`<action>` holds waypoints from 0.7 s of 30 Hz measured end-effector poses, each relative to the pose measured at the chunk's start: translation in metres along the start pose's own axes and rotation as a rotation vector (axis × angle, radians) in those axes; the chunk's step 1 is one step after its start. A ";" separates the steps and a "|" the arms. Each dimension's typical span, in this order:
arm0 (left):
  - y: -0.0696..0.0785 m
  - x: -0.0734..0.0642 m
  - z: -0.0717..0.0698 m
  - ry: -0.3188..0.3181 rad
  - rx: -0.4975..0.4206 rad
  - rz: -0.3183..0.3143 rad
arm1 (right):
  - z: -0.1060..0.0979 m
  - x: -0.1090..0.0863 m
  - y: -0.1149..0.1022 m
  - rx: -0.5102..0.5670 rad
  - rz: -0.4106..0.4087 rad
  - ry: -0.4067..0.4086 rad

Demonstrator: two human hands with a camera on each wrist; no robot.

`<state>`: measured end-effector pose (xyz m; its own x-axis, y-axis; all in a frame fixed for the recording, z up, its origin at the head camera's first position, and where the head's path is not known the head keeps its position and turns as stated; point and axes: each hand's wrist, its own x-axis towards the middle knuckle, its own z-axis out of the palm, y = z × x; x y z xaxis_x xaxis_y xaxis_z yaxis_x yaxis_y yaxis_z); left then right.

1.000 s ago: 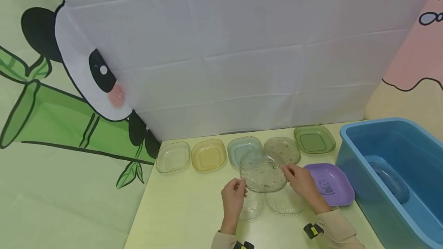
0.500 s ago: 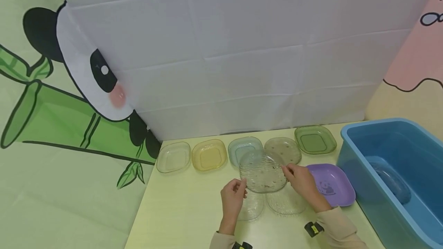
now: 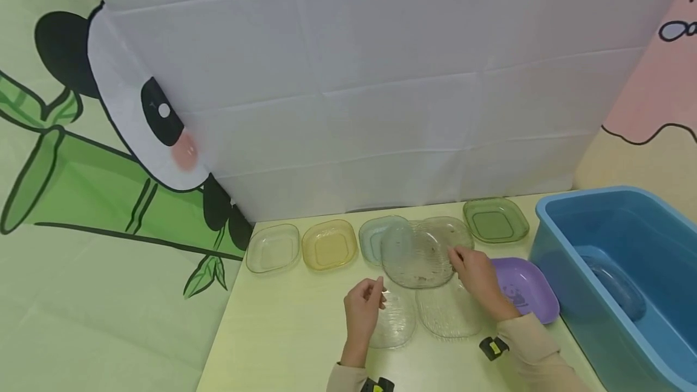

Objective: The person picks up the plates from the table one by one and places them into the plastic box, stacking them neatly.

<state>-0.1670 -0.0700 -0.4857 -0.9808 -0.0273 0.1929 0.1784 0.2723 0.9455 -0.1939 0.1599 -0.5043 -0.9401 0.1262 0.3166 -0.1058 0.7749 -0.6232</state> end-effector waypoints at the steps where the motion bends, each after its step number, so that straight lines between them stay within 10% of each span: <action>1: -0.001 0.001 -0.001 0.001 0.002 -0.003 | -0.002 0.003 0.001 -0.002 -0.004 0.016; 21: -0.057 0.012 -0.040 0.077 0.091 -0.020 | -0.097 0.054 -0.012 -0.108 -0.067 0.128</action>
<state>-0.1862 -0.1248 -0.5267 -0.9747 -0.1061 0.1967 0.1473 0.3569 0.9224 -0.2117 0.2171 -0.4108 -0.8827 0.1441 0.4474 -0.1252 0.8453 -0.5193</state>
